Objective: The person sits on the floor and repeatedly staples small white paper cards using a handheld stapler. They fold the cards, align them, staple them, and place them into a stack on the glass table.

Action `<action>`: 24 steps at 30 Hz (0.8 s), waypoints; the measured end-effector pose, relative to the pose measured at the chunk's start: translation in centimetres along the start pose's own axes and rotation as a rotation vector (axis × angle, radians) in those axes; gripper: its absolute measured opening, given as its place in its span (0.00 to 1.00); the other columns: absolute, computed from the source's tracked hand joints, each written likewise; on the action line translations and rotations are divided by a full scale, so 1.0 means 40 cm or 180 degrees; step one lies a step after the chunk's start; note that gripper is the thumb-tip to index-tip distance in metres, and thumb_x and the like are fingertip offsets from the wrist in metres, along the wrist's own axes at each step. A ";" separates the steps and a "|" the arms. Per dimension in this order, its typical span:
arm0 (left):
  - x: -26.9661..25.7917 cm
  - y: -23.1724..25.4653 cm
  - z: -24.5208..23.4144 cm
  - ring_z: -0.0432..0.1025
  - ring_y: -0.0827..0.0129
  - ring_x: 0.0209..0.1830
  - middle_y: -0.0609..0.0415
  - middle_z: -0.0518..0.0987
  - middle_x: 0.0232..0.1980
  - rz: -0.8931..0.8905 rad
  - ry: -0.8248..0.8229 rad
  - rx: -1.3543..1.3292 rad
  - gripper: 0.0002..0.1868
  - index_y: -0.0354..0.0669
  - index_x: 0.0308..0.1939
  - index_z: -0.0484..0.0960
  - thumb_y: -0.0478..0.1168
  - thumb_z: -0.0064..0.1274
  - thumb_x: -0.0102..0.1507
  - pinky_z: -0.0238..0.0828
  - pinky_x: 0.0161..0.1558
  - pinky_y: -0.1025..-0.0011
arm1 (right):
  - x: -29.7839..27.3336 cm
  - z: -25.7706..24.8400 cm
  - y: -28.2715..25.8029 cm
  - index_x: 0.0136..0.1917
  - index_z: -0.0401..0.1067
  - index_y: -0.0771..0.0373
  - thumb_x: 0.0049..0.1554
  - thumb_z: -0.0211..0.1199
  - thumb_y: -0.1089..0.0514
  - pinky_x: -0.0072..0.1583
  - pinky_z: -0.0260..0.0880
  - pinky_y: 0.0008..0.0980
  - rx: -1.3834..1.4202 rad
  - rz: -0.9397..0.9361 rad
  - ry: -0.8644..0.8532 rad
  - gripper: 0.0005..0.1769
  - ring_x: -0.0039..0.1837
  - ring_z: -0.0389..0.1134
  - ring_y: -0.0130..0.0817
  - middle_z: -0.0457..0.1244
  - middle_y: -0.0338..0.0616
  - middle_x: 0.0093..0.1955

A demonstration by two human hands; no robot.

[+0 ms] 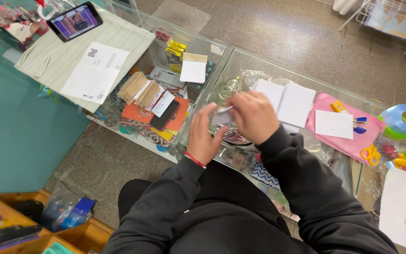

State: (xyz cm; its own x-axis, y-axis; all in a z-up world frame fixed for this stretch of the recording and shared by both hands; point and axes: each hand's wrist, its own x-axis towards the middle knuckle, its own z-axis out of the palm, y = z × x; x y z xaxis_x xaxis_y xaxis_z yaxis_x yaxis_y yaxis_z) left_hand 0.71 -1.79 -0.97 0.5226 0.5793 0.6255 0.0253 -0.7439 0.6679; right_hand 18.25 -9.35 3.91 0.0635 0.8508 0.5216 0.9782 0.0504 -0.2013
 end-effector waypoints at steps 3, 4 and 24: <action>0.007 -0.025 -0.029 0.77 0.51 0.46 0.54 0.83 0.43 -0.0599 0.0138 -0.0342 0.12 0.50 0.46 0.82 0.35 0.62 0.59 0.71 0.51 0.60 | 0.012 0.020 -0.096 0.48 0.72 0.49 0.60 0.59 0.51 0.57 0.69 0.44 0.0610 -0.0128 0.0093 0.04 0.51 0.70 0.42 0.66 0.36 0.42; 0.002 -0.032 -0.035 0.77 0.51 0.46 0.54 0.83 0.43 -0.0612 0.0160 -0.0317 0.12 0.50 0.46 0.82 0.35 0.62 0.59 0.71 0.51 0.60 | 0.011 0.026 -0.116 0.48 0.72 0.49 0.60 0.59 0.51 0.57 0.69 0.44 0.0634 -0.0153 0.0085 0.04 0.51 0.70 0.42 0.66 0.36 0.42; -0.042 -0.131 -0.029 0.78 0.57 0.42 0.48 0.84 0.40 -0.2044 0.0217 -0.0719 0.14 0.52 0.49 0.83 0.35 0.59 0.60 0.73 0.46 0.60 | -0.049 0.294 -0.120 0.79 0.52 0.60 0.60 0.55 0.68 0.75 0.55 0.37 0.3804 0.1863 -0.0012 0.35 0.73 0.56 0.33 0.58 0.50 0.74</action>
State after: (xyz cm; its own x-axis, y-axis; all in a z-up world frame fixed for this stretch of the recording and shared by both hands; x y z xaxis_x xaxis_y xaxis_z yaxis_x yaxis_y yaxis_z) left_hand -1.29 1.53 -5.06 0.4085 0.9077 0.0961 0.1301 -0.1620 0.9782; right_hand 11.10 -5.11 -5.91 0.4102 0.9057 0.1072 0.0332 0.1026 -0.9942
